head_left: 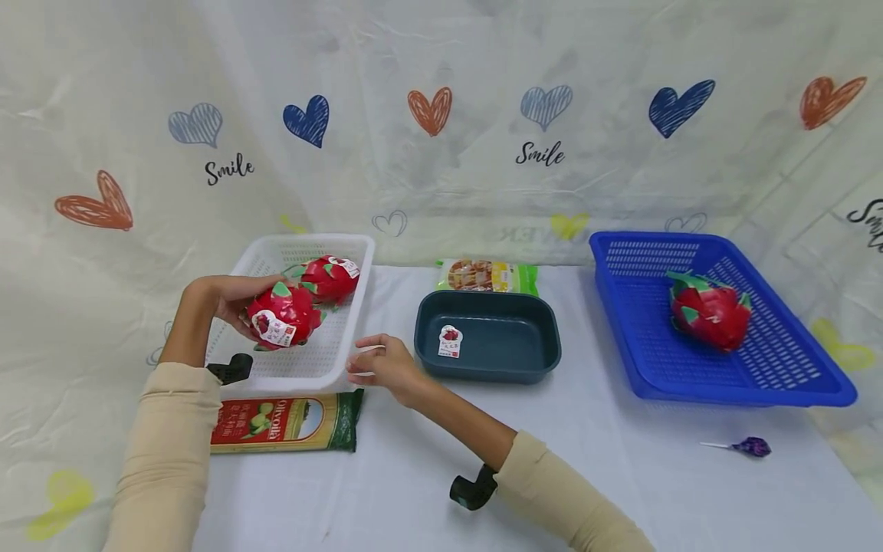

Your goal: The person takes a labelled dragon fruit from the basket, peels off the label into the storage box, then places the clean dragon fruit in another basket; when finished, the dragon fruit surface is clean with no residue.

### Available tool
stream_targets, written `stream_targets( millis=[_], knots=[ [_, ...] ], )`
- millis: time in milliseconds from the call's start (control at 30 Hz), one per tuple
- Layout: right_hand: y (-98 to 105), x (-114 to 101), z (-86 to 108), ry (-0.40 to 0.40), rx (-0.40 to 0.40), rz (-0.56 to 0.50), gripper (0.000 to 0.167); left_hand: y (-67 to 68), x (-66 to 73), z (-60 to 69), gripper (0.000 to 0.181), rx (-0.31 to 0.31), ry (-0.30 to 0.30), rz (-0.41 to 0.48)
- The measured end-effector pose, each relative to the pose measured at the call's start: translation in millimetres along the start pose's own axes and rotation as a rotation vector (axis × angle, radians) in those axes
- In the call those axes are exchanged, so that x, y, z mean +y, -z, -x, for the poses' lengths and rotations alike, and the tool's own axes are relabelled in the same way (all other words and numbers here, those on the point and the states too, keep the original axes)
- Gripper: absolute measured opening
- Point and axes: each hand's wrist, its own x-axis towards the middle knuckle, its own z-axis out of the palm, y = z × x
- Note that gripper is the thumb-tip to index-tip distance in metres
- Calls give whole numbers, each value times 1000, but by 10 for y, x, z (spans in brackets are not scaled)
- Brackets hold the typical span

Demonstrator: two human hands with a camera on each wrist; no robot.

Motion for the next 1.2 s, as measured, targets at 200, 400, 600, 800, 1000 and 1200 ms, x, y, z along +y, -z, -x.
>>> stream_targets(
  millis=[200, 400, 600, 800, 1000, 1200],
  knots=[
    [268, -90, 127, 87, -4, 103, 31, -220, 321, 211, 73, 46, -68, -194],
    [524, -203, 282, 160, 41, 120, 30, -619, 688, 399, 73, 48, -160, -397],
    [810, -334, 411, 226, 109, 118, 33, -1139, 996, 495, 65, 43, -215, -551],
    [1011, -404, 541, 273, 197, 164, 31, -1571, 989, 373, 62, -15, -223, -546],
    [1130, -356, 658, 286, 229, 220, 31, -1896, 685, 127, 58, -74, -161, -480],
    [1226, -297, 766, 286, 222, 258, 32, -2191, 467, -147, 61, -60, -85, -445]
  ],
)
